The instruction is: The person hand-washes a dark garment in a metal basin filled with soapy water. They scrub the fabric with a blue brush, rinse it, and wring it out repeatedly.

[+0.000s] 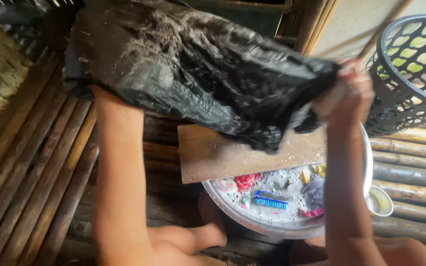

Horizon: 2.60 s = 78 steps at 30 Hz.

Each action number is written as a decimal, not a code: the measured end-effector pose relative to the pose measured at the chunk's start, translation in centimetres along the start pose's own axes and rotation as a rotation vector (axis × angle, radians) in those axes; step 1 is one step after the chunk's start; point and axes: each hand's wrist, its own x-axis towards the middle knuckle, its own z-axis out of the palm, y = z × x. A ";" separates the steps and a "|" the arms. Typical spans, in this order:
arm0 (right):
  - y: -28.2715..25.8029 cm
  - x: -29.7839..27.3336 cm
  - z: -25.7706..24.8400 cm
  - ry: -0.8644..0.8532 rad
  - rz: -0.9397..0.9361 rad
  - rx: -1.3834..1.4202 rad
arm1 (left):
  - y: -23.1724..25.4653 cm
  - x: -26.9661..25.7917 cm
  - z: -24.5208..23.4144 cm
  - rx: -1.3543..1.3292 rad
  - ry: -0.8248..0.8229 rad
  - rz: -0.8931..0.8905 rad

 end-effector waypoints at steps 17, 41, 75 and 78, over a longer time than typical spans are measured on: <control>18.1 -5.8 -13.6 0.066 1.068 0.470 | -16.1 -21.7 -4.8 1.962 -0.983 -1.257; 21.3 -21.7 -6.1 -0.128 0.219 -0.889 | -44.7 -25.4 0.5 -0.016 -0.199 -0.637; 16.8 -23.8 -18.9 0.531 0.297 -0.221 | -49.3 -28.2 4.5 0.199 -0.512 -1.051; 17.1 -23.8 -16.8 0.182 -0.075 -0.962 | -49.4 -31.6 6.2 0.131 -0.446 -0.993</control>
